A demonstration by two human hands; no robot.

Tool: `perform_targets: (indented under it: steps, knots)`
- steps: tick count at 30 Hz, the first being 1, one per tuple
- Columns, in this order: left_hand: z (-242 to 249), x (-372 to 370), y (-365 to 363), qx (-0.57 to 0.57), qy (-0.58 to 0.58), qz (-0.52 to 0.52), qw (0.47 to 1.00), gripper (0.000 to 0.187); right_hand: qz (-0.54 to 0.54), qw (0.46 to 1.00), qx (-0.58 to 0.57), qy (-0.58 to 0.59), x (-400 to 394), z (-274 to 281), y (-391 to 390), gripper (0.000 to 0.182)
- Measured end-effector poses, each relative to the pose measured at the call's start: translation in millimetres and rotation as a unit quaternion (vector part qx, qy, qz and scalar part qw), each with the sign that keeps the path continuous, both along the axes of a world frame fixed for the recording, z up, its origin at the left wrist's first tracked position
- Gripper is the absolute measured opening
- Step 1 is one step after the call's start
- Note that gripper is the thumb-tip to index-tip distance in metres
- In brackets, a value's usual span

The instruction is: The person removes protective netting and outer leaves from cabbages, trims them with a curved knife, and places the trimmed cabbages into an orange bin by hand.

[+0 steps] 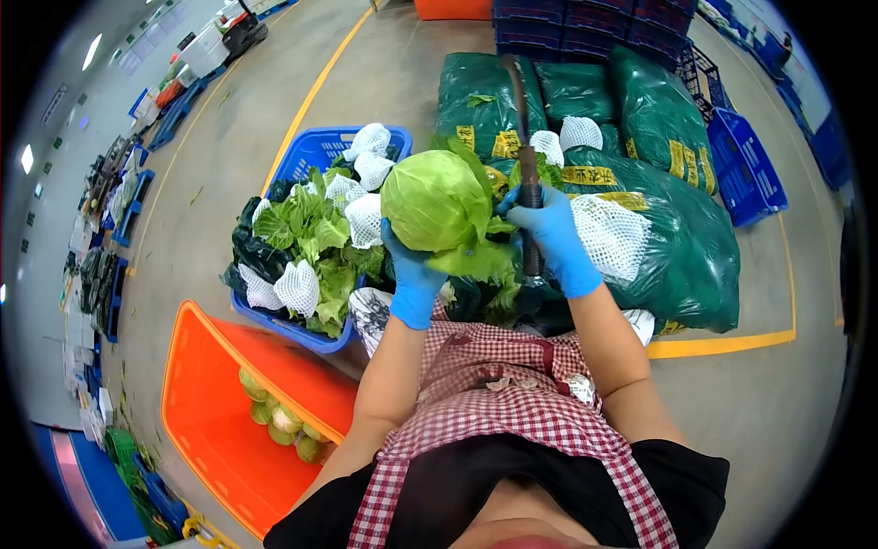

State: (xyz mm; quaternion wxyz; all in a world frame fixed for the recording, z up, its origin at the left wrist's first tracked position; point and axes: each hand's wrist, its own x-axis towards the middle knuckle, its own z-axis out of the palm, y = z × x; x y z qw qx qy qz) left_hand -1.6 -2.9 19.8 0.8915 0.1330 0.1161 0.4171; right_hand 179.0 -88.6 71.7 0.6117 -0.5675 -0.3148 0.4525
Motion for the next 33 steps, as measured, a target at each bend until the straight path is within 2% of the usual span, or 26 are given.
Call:
perform_targets:
  steps: [1, 4, 5, 6, 7, 8, 9, 11, 13, 15, 16, 20, 23, 26, 27, 29, 30, 31, 33]
  knots:
    - [-1, -3, 1, -0.011, -0.025, -0.009, 1.0, 0.083, -0.02, 0.997, 0.064, 0.032, 0, -3, 5, 0.02]
    - [-2, -14, 4, -0.048, -0.083, -0.023, 0.995, 0.085, -0.038, 0.998, 0.006, 0.058, 23, -8, 13, 0.019]
    - [-2, -18, 5, -0.062, -0.1, -0.026, 0.993, 0.086, -0.089, 0.996, -0.015, -0.022, 33, -23, 21, 0.023]
    - [-3, -21, 9, -0.066, -0.1, -0.024, 0.992, 0.085, -0.107, 0.98, -0.063, -0.157, 42, -20, 28, 0.028]
    - [-4, -24, 11, -0.071, -0.101, -0.024, 0.992, 0.085, -0.124, 0.943, -0.11, -0.289, 47, -17, 31, 0.032]
    - [-2, -25, 13, -0.035, -0.07, -0.011, 0.997, 0.085, -0.124, 0.963, -0.115, -0.211, 47, -15, 34, 0.039]
    - [-1, -22, 15, -0.013, -0.04, 0.011, 0.999, 0.084, -0.109, 0.981, -0.092, -0.13, 33, 1, 33, 0.046]
    - [-6, -19, 12, 0.026, 0.027, 0.053, 0.998, 0.083, -0.045, 0.992, -0.036, -0.113, -10, 31, 24, 0.047]
    - [-17, -13, 11, 0.027, 0.035, 0.055, 0.997, 0.081, -0.036, 0.974, 0.049, -0.22, -51, 30, 23, 0.047]
    - [-21, -12, 8, 0.024, 0.028, 0.045, 0.998, 0.081, -0.059, 0.931, 0.115, -0.341, -63, 26, 31, 0.044]
    - [-18, -12, 7, 0.006, -0.001, 0.038, 0.999, 0.081, -0.056, 0.951, 0.095, -0.29, -61, 22, 34, 0.036]
    - [-9, -20, 3, -0.074, -0.122, 0.018, 0.99, 0.086, -0.053, 0.958, 0.068, -0.273, -34, -1, 42, 0.027]
    - [-8, -31, 5, -0.08, -0.182, 0.007, 0.98, 0.091, -0.063, 0.988, 0.007, -0.138, -19, 0, 32, 0.021]
    - [-12, -39, 14, -0.101, -0.214, 0.017, 0.971, 0.09, -0.059, 0.997, 0.012, -0.041, -21, -6, 36, 0.029]
    - [-11, -38, 12, -0.073, -0.16, 0.048, 0.983, 0.089, -0.055, 0.998, 0.004, -0.015, -30, -2, 37, 0.032]
    - [-6, -33, 5, -0.017, -0.047, 0.103, 0.993, 0.086, 0.008, 0.996, -0.008, -0.089, -54, -7, 42, 0.039]
    - [-5, -29, 2, 0.033, 0.029, 0.128, 0.991, 0.082, 0.015, 0.994, -0.018, -0.111, -65, -4, 44, 0.051]
    - [-5, -29, 1, 0.033, 0.029, 0.127, 0.991, 0.082, 0.022, 0.99, -0.028, -0.133, -71, -1, 46, 0.063]
    - [-6, -28, 1, 0.03, 0.028, 0.13, 0.991, 0.082, 0.037, 0.997, -0.02, -0.066, -60, -13, 48, 0.064]
